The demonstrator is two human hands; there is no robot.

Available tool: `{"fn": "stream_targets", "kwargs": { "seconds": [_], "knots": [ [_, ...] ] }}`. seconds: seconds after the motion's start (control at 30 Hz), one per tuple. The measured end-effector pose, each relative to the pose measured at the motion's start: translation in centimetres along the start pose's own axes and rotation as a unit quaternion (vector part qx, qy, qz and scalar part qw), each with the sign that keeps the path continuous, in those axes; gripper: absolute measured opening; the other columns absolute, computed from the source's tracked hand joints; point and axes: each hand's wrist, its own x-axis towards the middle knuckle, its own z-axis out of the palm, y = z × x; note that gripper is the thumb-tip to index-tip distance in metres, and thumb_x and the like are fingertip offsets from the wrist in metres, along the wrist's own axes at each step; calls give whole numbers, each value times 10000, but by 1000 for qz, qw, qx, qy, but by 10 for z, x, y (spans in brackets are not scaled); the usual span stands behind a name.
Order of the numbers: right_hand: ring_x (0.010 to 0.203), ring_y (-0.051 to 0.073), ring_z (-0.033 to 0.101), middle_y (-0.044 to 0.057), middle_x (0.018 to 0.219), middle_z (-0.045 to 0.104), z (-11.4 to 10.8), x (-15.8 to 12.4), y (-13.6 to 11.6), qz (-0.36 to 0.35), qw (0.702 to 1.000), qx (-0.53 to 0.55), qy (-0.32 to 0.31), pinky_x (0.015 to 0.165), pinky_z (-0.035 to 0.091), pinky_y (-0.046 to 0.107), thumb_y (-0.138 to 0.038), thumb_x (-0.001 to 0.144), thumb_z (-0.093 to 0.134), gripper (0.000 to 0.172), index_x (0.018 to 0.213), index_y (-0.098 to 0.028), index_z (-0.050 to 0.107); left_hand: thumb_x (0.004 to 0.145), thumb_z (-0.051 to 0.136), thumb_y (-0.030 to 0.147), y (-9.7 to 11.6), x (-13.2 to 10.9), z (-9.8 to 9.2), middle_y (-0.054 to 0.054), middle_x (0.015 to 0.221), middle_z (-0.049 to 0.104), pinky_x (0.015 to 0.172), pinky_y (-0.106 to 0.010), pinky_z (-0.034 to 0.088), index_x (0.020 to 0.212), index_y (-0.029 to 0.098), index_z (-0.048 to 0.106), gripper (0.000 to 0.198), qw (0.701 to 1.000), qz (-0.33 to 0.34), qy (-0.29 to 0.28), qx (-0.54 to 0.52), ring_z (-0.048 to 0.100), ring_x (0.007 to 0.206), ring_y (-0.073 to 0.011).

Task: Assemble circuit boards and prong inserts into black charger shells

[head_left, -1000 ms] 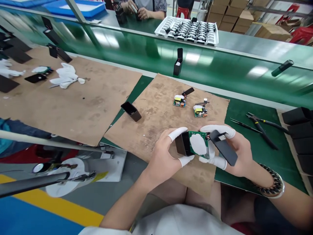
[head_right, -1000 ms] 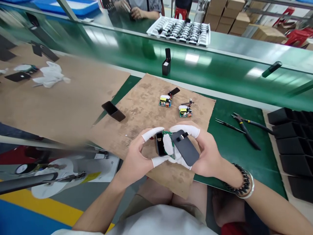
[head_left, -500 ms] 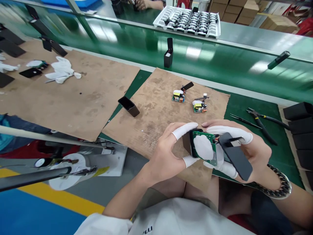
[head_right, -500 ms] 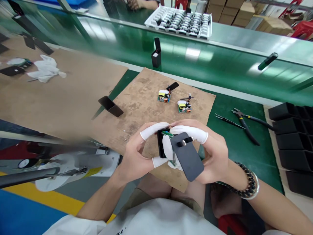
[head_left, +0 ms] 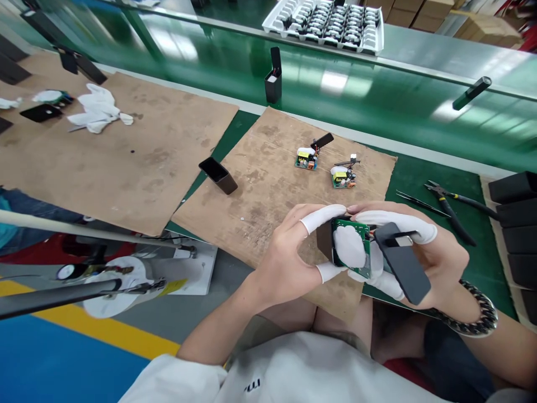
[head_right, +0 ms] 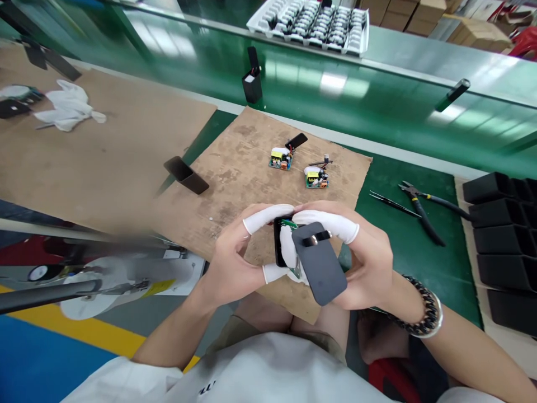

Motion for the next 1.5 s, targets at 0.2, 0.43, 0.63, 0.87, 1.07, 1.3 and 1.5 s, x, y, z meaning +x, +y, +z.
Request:
{"fn": "stream_targets", "kwargs": {
  "seconds": [0.2,0.43,0.63,0.87,1.07,1.3,1.5],
  "knots": [
    [1097,312,737,143,1225,732,3,2,2,-18,1000,-9,-8,940,633,439,-129,714,785,594,1285,-240,664,784,822,185,-1,1,0,-108,1273,728,1019,-408,587,1308,214,645,554,1000,-12,-6,20,687,1184,-268],
    [1110,299,728,140,1231,705,4,5,-5,-11,999,-26,-26,953,632,434,-196,789,770,527,1298,-253,646,798,799,175,-6,-2,1,-99,1279,733,1024,-387,583,1297,208,650,522,1000,-2,1,8,690,1186,-254],
    [1303,342,634,173,1366,620,12,0,15,62,988,-95,-105,1041,591,503,-245,786,794,549,1307,-227,621,736,820,148,-27,-12,9,-91,1302,727,1034,-390,575,1297,195,645,590,996,-91,-22,-17,693,1194,-255],
    [1045,267,761,107,1272,731,1,-2,5,197,972,-101,-72,791,676,384,-407,870,783,545,1358,-248,599,742,816,196,-33,-18,20,-97,1264,733,999,-416,564,1283,192,632,572,989,-126,10,76,703,1151,-264],
    [926,234,803,60,1108,814,17,-6,-25,109,978,-178,-10,754,679,336,-228,951,668,213,1154,-260,723,731,736,106,-17,-27,37,-75,1157,745,922,-402,504,1261,218,609,556,966,-62,87,237,697,1049,-262],
    [976,256,814,93,1148,813,37,-25,-18,108,966,-230,47,778,704,337,-176,939,669,137,1012,-228,773,741,737,125,-20,-30,45,-79,1104,733,889,-385,512,1249,197,605,530,957,-52,130,253,685,988,-251],
    [1020,251,803,115,1203,794,72,-25,-17,116,962,-235,75,805,693,345,-178,930,683,195,1111,-216,743,781,674,83,-26,-38,41,-72,1131,726,885,-353,549,1293,215,576,537,963,-72,137,221,693,1024,-228]
  ]
}}
